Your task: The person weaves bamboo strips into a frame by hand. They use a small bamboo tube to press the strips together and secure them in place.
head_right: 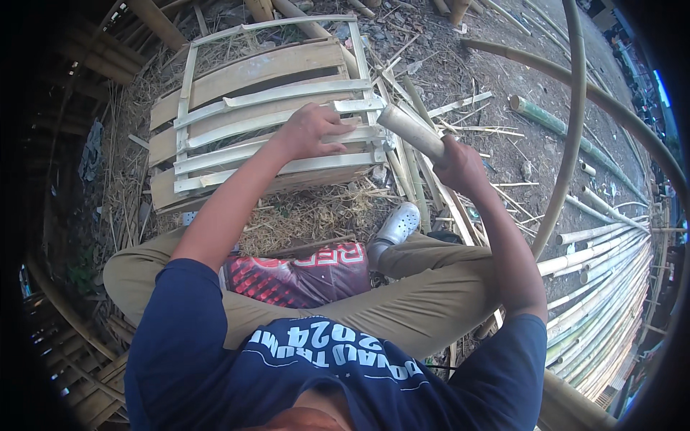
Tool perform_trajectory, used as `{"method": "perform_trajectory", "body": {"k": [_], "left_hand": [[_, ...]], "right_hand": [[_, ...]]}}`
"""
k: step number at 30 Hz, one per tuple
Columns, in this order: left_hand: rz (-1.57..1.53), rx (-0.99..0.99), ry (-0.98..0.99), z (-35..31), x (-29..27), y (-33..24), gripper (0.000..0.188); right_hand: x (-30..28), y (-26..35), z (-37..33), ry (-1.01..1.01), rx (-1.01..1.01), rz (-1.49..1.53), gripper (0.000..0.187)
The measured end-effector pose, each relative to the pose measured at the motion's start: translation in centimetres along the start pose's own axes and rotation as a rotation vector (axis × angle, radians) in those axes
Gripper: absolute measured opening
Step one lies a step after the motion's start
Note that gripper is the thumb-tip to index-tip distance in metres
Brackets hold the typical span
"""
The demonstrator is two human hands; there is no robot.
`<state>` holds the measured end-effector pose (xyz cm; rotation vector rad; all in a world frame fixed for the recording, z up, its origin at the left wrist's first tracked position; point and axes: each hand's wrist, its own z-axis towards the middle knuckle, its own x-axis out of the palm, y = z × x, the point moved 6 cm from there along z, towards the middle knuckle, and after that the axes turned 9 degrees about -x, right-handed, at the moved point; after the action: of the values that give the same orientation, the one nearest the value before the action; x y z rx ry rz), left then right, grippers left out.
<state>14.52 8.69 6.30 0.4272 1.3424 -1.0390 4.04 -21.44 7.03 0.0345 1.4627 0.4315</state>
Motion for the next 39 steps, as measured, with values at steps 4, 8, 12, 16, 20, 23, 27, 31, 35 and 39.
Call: {"method": "perform_trajectory", "body": {"k": [4,8,12,16,20,23,27,31,35,39], "left_hand": [[0.015,0.070,0.084,0.1,0.2,0.4,0.042],[0.022,0.132,0.031,0.2,0.7,0.4,0.043],[-0.091,0.010,0.288,0.4,2.1,1.7,0.051],[-0.088,0.094,0.365,0.8,1.4,1.9,0.055],[-0.008,0.124,0.329,0.2,0.6,1.2,0.059],[-0.004,0.192,0.286,0.3,1.0,1.5,0.061],[-0.139,0.274,0.368,0.5,2.1,1.6,0.067],[-0.184,0.275,0.370,-0.2,2.7,1.9,0.072],[-0.128,0.206,0.446,-0.2,2.8,1.5,0.071],[-0.176,0.125,0.542,-0.3,3.6,2.6,0.069]], "right_hand": [[0.0,0.3,0.2,0.052,0.044,0.011,0.035],[-0.4,0.2,0.2,0.060,0.066,0.029,0.035],[-0.2,0.2,0.4,0.043,0.049,0.040,0.036],[0.2,-0.4,0.2,-0.001,0.008,0.062,0.040],[0.3,-0.2,0.6,-0.003,0.004,0.060,0.043],[0.2,-0.2,0.8,0.002,0.025,0.064,0.046],[-0.1,-0.4,0.7,-0.001,0.022,0.037,0.047],[0.1,-0.7,1.2,-0.006,0.039,0.053,0.048],[0.1,-1.3,1.2,-0.017,0.040,0.073,0.048],[0.7,-1.3,1.3,0.075,0.058,0.002,0.050]]}}
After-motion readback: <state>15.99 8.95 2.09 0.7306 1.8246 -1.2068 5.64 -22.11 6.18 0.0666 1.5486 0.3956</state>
